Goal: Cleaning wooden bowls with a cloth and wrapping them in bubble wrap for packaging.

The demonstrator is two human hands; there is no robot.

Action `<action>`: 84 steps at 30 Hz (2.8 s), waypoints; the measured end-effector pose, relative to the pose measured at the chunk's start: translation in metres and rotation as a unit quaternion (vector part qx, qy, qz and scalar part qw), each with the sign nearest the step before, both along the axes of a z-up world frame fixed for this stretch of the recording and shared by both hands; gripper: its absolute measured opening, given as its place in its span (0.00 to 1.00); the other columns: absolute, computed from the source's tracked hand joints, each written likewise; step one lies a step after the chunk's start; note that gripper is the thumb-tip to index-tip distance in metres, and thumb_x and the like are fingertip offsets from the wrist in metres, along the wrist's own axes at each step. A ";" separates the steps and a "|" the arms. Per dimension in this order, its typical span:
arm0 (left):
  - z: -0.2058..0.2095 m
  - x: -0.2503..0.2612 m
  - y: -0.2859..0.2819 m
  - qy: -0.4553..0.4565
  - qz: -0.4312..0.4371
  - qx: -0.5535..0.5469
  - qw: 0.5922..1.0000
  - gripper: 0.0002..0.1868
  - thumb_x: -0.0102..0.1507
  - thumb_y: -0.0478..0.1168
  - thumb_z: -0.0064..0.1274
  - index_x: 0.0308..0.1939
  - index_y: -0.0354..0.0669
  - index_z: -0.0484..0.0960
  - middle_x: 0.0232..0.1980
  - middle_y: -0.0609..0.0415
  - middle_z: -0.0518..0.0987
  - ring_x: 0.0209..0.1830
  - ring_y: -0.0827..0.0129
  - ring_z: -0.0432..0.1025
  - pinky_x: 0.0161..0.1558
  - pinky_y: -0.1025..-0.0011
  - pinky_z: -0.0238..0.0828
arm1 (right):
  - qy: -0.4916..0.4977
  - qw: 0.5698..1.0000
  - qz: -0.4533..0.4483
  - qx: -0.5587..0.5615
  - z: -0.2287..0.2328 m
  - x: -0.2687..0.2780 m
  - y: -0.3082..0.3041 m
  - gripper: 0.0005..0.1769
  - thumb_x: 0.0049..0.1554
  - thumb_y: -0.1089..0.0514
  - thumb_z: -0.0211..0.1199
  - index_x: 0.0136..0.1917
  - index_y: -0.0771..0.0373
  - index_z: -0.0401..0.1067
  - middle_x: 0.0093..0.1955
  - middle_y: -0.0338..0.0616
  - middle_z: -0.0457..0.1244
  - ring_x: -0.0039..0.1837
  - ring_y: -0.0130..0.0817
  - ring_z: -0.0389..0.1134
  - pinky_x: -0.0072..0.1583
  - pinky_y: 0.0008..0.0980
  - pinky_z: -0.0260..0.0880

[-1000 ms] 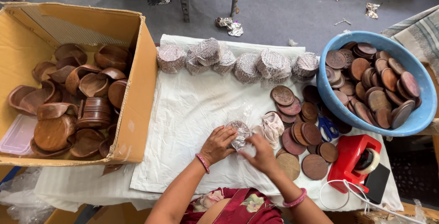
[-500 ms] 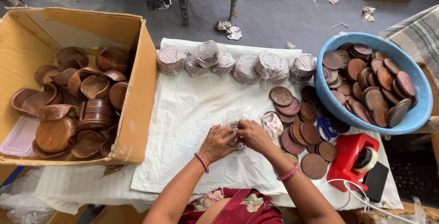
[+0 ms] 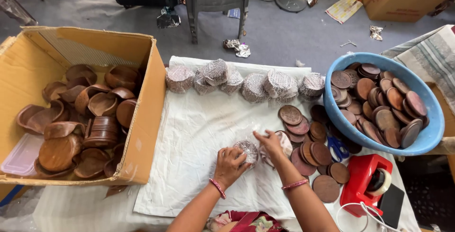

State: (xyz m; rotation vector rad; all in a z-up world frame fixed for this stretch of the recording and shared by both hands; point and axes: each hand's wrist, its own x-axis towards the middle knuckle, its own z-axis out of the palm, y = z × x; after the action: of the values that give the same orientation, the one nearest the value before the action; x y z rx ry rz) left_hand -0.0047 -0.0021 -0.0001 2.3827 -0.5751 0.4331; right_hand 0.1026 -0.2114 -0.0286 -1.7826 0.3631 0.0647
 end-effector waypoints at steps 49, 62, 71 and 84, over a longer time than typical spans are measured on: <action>-0.004 -0.007 -0.008 -0.056 0.046 0.011 0.997 0.13 0.60 0.49 0.62 0.44 0.47 0.84 0.49 0.59 0.80 0.53 0.68 0.73 0.66 0.55 0.60 | -0.245 0.809 0.354 -0.399 0.087 -0.059 0.042 0.23 0.49 0.61 0.66 0.60 0.52 0.74 0.46 0.45 0.65 0.47 0.47 0.71 0.45 0.43 0.72; 0.003 -0.006 -0.008 -0.063 0.038 0.013 0.997 0.13 0.60 0.48 0.61 0.43 0.48 0.83 0.46 0.61 0.78 0.51 0.68 0.73 0.63 0.53 0.60 | -0.358 0.859 0.171 -0.323 0.083 -0.078 0.040 0.18 0.57 0.63 0.61 0.60 0.58 0.68 0.63 0.47 0.63 0.59 0.50 0.68 0.57 0.42 0.71; 0.008 -0.002 -0.007 -0.066 0.023 0.032 0.997 0.12 0.61 0.49 0.61 0.42 0.47 0.83 0.46 0.60 0.78 0.49 0.68 0.72 0.62 0.54 0.61 | -0.198 0.920 0.154 -0.301 0.065 -0.019 0.040 0.49 0.46 0.49 0.79 0.73 0.64 0.57 0.71 0.57 0.55 0.69 0.52 0.58 0.66 0.44 0.60; 0.009 -0.001 -0.008 -0.048 0.025 0.068 0.996 0.14 0.62 0.51 0.60 0.42 0.47 0.82 0.44 0.58 0.77 0.48 0.66 0.71 0.61 0.57 0.62 | -0.074 0.980 0.025 -0.181 0.022 0.044 0.009 0.11 0.51 0.53 0.71 0.45 0.61 0.82 0.40 0.44 0.72 0.42 0.32 0.72 0.47 0.31 0.68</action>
State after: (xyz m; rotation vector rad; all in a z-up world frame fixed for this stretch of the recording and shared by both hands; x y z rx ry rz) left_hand -0.0060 -0.0105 0.0092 2.5209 -0.6047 0.5482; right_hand 0.1462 -0.2020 -0.0063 -2.1424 0.2322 -0.1052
